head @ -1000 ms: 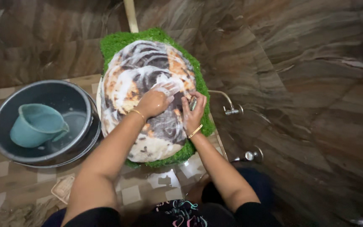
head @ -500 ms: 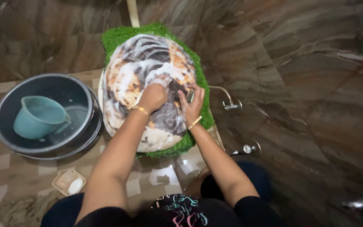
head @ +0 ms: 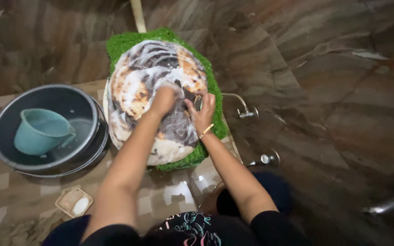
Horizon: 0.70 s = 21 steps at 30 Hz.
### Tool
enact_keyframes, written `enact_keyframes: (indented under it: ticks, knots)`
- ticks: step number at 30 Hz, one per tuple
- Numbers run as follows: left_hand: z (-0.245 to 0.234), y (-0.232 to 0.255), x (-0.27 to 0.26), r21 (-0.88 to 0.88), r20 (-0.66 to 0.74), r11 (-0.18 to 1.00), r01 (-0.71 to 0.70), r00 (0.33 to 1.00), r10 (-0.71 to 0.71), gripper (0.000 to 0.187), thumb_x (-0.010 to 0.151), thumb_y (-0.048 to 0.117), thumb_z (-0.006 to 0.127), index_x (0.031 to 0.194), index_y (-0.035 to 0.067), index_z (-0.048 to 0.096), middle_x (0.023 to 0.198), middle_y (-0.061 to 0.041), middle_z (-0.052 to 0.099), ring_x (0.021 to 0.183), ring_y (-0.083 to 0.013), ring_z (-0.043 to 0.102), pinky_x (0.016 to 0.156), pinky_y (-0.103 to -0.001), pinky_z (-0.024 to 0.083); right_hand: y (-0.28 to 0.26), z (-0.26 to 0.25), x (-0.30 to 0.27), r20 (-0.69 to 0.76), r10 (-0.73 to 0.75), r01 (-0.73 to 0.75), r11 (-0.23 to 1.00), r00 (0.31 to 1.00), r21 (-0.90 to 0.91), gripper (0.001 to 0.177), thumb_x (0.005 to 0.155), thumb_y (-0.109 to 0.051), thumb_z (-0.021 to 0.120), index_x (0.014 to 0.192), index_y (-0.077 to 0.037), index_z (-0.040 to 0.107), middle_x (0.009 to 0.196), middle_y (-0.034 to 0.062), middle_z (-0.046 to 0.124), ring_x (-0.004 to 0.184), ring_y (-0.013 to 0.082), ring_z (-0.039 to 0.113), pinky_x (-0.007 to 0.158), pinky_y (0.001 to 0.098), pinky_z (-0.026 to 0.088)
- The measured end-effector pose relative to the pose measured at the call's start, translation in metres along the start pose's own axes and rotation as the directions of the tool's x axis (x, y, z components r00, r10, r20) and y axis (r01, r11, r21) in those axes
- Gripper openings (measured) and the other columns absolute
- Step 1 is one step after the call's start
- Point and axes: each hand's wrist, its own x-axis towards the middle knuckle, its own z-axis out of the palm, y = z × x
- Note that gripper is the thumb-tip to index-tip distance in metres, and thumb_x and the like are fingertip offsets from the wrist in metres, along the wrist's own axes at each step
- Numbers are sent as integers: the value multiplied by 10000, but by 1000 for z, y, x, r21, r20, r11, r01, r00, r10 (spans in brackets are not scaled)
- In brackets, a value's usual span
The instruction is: The person pours water from a mug onto a decorated toilet seat cover and scrubs the surface with soap and their hands.
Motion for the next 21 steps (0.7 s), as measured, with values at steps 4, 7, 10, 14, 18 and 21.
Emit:
enact_keyframes:
  ticks: [4, 7, 10, 14, 18, 21]
  knots:
    - [-53, 86, -66, 13, 260, 994, 106, 960, -106, 163, 855, 84, 623, 936, -26, 713, 965, -264, 686, 972, -419, 652, 903, -489, 511, 2, -1, -2, -19, 26, -24, 997, 999, 79, 452, 895, -271, 831, 1210, -49, 592, 1155, 138, 549, 1090, 312, 562, 981, 426, 460]
    - [-74, 120, -71, -73, 249, 988, -138, 957, 152, 273, 900, 139, 627, 1112, -25, 681, 1178, -275, 652, 1156, -431, 593, 1043, -516, 440, 4, -2, -8, -25, 51, -47, 989, 998, 138, 458, 957, -287, 769, 1269, -32, 552, 1196, 142, 525, 1152, 311, 527, 1040, 424, 425]
    - [-48, 103, -32, 58, 222, 877, -478, 862, 455, 407, 872, 198, 600, 1205, -32, 643, 1385, -236, 605, 1381, -384, 493, 1155, -562, 326, 4, -4, -10, -80, 143, -127, 975, 986, 181, 398, 993, -241, 722, 1280, -39, 534, 1227, 135, 510, 1161, 291, 524, 1052, 403, 425]
    - [16, 8, 81, 180, 349, 935, -306, 908, 230, 548, 923, 303, 498, 1425, 90, 546, 1519, -207, 470, 1427, -364, 352, 1158, -571, 236, 0, 0, -3, -41, 131, -127, 988, 990, 89, 331, 928, -136, 760, 1189, -51, 574, 1154, 137, 532, 1093, 300, 538, 1000, 407, 445]
    - [2, -72, 103, 303, 129, 950, 76, 984, -120, 611, 975, 382, 488, 1532, 136, 444, 1646, -161, 325, 1530, -350, 249, 1199, -577, 150, -7, -4, 0, -8, 38, -38, 999, 999, 15, 311, 849, -77, 801, 1096, -69, 612, 1105, 126, 570, 1106, 323, 555, 994, 424, 449]
    - [-58, -67, 45, 413, 44, 908, 64, 995, -90, 624, 1009, 397, 493, 1556, 101, 443, 1628, -197, 354, 1494, -393, 284, 1189, -589, 185, -6, -7, 1, 18, 56, -57, 998, 998, 13, 320, 841, -78, 802, 1100, -68, 616, 1103, 130, 559, 1101, 329, 553, 984, 430, 448]
